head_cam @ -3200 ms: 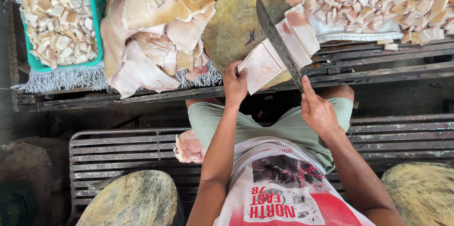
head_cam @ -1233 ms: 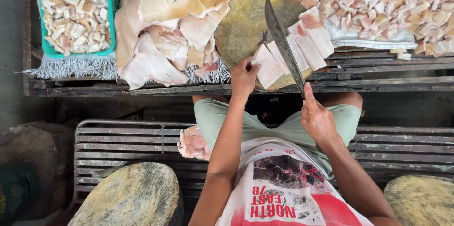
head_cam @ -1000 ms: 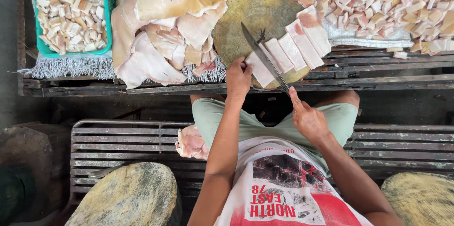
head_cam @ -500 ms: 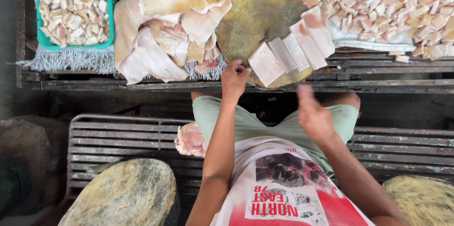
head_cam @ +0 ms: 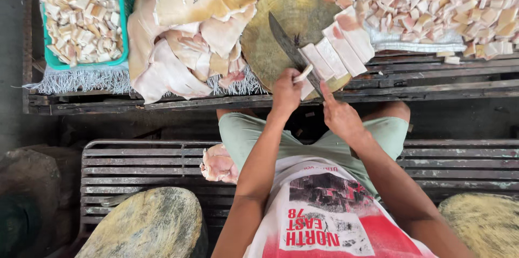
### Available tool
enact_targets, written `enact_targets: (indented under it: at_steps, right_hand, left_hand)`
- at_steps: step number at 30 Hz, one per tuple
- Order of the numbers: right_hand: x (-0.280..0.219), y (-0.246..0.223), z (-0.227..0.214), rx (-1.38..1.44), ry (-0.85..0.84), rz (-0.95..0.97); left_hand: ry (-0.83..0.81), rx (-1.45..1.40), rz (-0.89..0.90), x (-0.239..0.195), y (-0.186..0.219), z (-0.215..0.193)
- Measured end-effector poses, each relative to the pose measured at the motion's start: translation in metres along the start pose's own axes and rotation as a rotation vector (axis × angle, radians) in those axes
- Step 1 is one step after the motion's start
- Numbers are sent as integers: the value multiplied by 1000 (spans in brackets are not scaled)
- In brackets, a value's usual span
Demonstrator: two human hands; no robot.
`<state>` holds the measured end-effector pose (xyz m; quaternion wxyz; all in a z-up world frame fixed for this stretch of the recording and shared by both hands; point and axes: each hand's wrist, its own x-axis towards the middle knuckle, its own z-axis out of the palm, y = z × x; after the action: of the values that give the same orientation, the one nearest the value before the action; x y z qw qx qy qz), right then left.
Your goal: The person cuts large pieces of pork belly into smaller strips and cubes using a large knife on a round wooden cutting board. The cut pieces are pushed aside on the board and into a nearby green basket.
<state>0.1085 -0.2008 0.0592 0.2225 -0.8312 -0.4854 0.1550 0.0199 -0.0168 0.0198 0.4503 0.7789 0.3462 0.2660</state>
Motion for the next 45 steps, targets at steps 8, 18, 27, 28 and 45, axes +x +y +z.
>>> enact_targets:
  at_steps: [8,18,27,28,45]
  right_hand:
    - [-29,-15,-43,50,122,-75]
    - [-58,-3,-52,39,392,-187]
    - [-71,16,-35,8,-6,140]
    - [-68,17,-41,116,54,125]
    - [-55,71,-90,-253,79,354]
  left_hand:
    - [127,171,-41,-11,11,-15]
    - [130,168,-87,-16,14,-34]
    - [122,117,-27,-18,22,-28]
    - [103,30,-76,-12,23,-24]
    - [198,-610,-426,9,12,62]
